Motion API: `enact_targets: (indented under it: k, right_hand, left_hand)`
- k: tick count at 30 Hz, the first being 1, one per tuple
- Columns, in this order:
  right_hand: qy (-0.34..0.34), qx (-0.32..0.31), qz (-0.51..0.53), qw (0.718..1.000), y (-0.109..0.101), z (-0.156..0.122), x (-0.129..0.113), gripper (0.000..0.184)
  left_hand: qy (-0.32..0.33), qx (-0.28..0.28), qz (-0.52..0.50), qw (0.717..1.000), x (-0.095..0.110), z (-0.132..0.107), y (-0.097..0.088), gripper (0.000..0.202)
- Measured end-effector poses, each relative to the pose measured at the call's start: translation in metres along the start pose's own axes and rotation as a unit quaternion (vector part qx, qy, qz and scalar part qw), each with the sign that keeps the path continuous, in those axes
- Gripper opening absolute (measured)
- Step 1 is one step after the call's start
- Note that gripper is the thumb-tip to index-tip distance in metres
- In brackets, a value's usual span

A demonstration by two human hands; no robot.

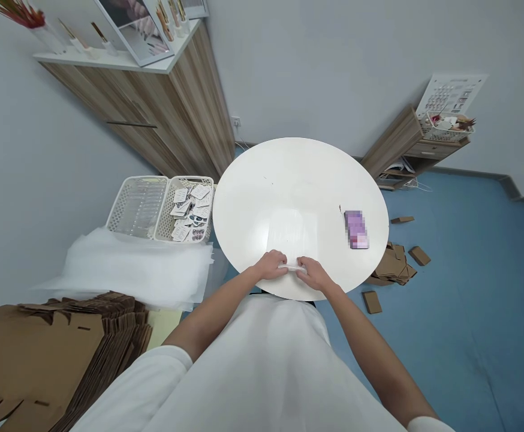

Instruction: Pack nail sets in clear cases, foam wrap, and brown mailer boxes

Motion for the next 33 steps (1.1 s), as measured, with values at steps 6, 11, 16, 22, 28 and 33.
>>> enact_targets:
  k: [6, 11, 16, 22, 28, 33]
  right_hand:
    - [0.108, -0.015, 0.052, 0.993, -0.005, 0.018, 0.018, 0.028]
    - [0.195, -0.050, 0.098, 0.975, -0.001, 0.030, 0.027, 0.030]
    - [0.215, -0.056, 0.134, 0.966, 0.004, 0.036, 0.035, 0.025]
    - [0.228, -0.036, 0.137, 0.963, 0.011, 0.035, 0.045, 0.023]
    - [0.246, -0.017, 0.099, 0.964, 0.015, 0.035, 0.049, 0.020]
    - [0.234, -0.007, 0.112, 0.966, 0.016, 0.034, 0.050, 0.019]
  left_hand:
    - [-0.087, -0.044, -0.068, 0.993, -0.014, 0.010, -0.010, 0.038]
    - [-0.128, 0.004, -0.129, 0.983, -0.028, 0.013, -0.009, 0.027]
    - [-0.175, 0.050, -0.132, 0.974, -0.040, 0.014, -0.012, 0.020]
    - [-0.238, 0.059, -0.099, 0.964, -0.051, 0.013, -0.012, 0.025]
    - [-0.280, 0.054, -0.079, 0.955, -0.054, 0.009, -0.007, 0.026]
    - [-0.297, 0.055, -0.085, 0.949, -0.052, 0.002, -0.005, 0.028]
Point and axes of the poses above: each hand's wrist, its own z-axis towards the middle knuckle, its own y-axis out of the palm, x = y × z, the point moved 4 cm from there along z, towards the middle knuckle, and after that the axes turned 6 degrees about -z, right-handed, at the moved point
